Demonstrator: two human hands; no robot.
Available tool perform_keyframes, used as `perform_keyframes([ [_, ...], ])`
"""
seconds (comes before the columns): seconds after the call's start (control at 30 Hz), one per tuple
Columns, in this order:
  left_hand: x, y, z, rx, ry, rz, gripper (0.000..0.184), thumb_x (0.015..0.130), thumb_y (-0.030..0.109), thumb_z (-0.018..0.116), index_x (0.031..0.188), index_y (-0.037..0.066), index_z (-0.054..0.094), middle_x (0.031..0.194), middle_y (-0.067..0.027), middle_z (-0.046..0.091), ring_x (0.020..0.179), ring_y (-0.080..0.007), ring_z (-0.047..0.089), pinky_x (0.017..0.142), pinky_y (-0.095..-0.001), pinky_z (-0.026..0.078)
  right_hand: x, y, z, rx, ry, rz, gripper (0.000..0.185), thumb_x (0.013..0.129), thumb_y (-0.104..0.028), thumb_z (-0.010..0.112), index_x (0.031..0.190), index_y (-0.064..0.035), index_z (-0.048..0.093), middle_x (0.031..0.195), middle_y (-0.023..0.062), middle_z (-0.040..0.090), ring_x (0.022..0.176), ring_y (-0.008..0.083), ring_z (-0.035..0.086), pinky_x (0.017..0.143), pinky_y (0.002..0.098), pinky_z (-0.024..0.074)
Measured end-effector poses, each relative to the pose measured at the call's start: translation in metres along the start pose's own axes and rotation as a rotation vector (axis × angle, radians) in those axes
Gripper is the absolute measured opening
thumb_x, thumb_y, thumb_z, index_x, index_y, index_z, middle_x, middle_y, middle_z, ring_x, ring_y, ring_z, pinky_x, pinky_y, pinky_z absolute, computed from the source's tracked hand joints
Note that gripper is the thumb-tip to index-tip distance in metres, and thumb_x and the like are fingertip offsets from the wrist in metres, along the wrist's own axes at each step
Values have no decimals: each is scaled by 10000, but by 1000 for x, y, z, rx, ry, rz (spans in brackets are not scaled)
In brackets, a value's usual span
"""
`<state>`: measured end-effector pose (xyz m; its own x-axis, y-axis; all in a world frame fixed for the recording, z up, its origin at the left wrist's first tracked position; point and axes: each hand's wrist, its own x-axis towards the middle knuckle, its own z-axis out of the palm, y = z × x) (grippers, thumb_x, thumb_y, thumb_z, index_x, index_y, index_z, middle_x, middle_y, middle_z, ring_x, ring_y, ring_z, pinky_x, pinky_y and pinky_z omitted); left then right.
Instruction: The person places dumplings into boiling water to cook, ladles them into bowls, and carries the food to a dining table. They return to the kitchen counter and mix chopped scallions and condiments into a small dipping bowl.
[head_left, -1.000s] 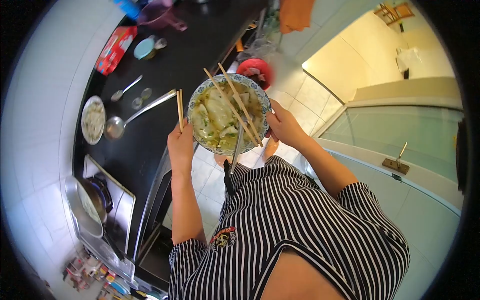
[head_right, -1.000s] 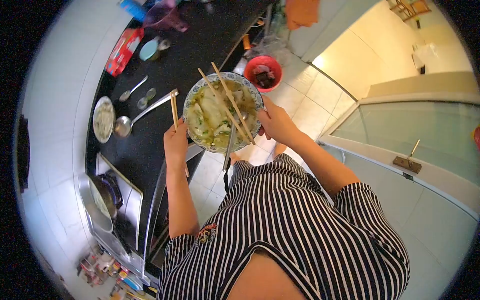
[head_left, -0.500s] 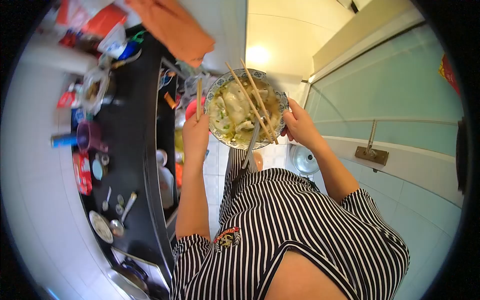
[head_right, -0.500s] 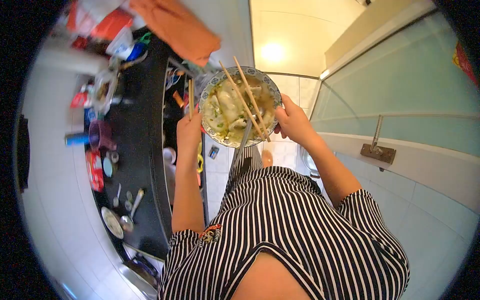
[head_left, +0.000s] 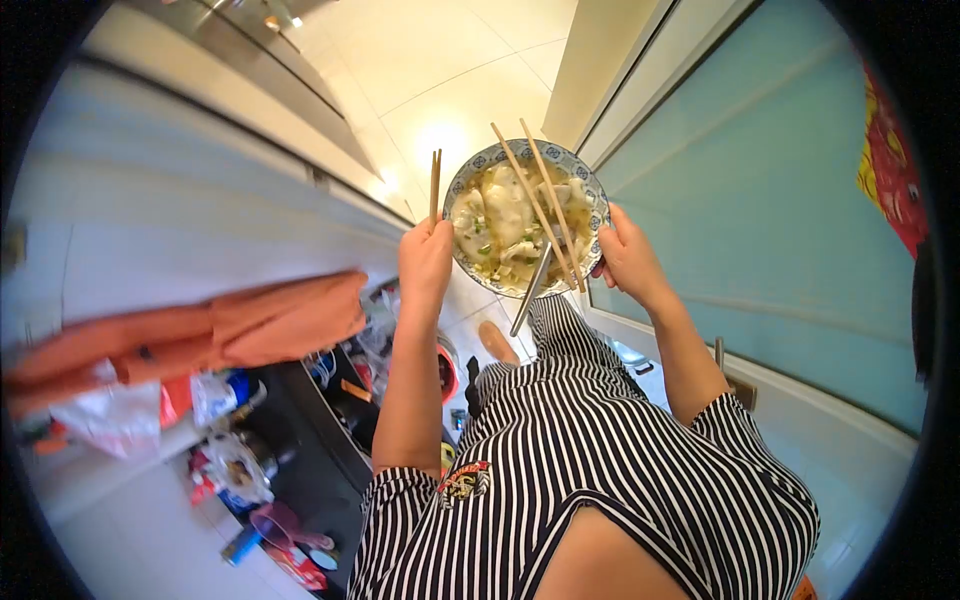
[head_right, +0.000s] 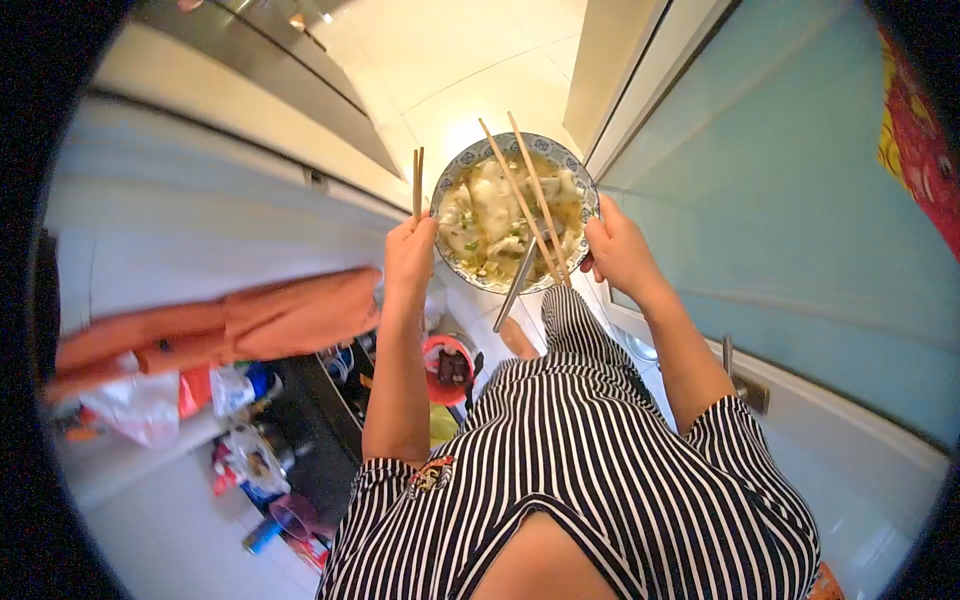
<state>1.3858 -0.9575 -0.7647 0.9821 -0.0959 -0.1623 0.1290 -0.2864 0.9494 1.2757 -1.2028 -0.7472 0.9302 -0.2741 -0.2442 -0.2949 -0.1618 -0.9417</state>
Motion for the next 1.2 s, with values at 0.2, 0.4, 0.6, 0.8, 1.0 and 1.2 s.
perform_keyframes([
  [0.2,115,87,120,-44,-165,33,271,878,191,519,683,3,532,583,49,414,544,-63,346,486,-287,291,80,-28,-106,72,167,21,332,947,-126,389,1242,-21,497,642,65,574,449,109,535,387,259,420],
  [0.4,236,325,89,49,-121,-73,263,880,196,512,715,-5,550,596,34,431,571,-71,367,501,-289,306,192,-270,-171,57,154,74,325,945,-118,383,1234,-16,489,662,74,586,461,111,547,382,259,425],
  [0.6,285,555,64,158,-99,-96,276,880,221,505,769,-15,598,587,7,449,574,-86,404,532,-287,350,230,-480,-244,143,115,102,328,948,-113,371,1236,-15,491,661,72,573,475,104,549,378,253,426],
  [0.8,231,629,57,50,-93,-87,256,881,210,505,832,-9,627,617,-5,501,585,-90,448,548,-283,375,183,-526,-281,159,85,59,319,956,-106,367,1238,-20,489,646,69,565,438,95,507,370,240,396],
  [1.0,239,742,5,112,-93,-69,306,873,229,495,829,-61,584,797,-131,563,716,-200,532,678,-350,430,167,-669,-287,117,106,114,379,941,-91,341,1284,-3,476,643,52,572,406,73,460,363,222,375],
  [1.2,392,718,40,158,-137,-145,304,867,228,500,863,-58,602,810,-130,572,725,-196,539,680,-343,431,315,-670,-285,75,130,158,345,936,-85,342,1233,-11,501,621,45,561,400,74,457,361,224,374],
])
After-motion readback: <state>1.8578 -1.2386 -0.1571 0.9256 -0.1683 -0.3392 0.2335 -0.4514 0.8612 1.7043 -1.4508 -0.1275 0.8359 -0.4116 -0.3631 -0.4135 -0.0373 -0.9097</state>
